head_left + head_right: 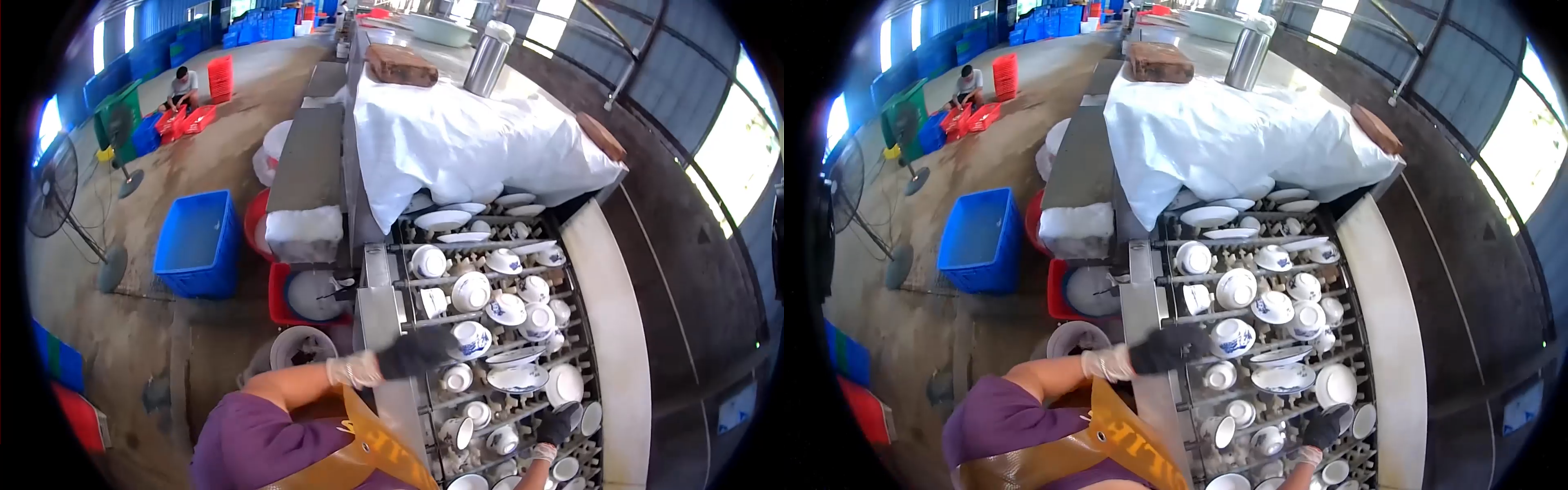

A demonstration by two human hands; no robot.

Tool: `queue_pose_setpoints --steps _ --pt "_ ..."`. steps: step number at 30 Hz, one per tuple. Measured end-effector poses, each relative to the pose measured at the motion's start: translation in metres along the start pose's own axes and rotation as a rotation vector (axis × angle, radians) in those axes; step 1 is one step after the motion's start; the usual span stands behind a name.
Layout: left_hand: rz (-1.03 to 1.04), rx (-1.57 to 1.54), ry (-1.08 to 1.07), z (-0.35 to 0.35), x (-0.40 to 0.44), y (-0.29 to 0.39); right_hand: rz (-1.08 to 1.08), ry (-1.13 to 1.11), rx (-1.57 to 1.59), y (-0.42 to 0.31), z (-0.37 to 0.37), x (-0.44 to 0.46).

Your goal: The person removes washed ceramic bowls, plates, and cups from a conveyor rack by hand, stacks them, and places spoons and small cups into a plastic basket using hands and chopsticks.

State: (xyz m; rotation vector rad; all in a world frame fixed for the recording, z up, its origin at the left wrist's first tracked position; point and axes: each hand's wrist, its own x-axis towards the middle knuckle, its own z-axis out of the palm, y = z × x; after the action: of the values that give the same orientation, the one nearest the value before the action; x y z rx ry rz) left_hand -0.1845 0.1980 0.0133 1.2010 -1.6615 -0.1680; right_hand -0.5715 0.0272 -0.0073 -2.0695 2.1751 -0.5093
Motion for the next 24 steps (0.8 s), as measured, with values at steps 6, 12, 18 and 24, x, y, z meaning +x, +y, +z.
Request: queue_pose_setpoints --steps 6,12,18,24 --pt "0.302 -0.06 -0.893 0.121 -0.024 0.057 0.136 -0.027 0.857 0.083 -0.019 0.03" --pt "0.087 -0.237 -1.205 0.124 0.032 0.075 0.096 0.022 0.342 0.067 -0.018 0.055" --pt "0.154 -0.039 -1.044 0.185 0.117 0.09 0.193 0.042 0.085 0.045 0.038 0.115" --pt "0.361 0.283 -0.929 0.281 0.097 0.033 -0.221 0.166 0.473 0.044 0.008 0.135"
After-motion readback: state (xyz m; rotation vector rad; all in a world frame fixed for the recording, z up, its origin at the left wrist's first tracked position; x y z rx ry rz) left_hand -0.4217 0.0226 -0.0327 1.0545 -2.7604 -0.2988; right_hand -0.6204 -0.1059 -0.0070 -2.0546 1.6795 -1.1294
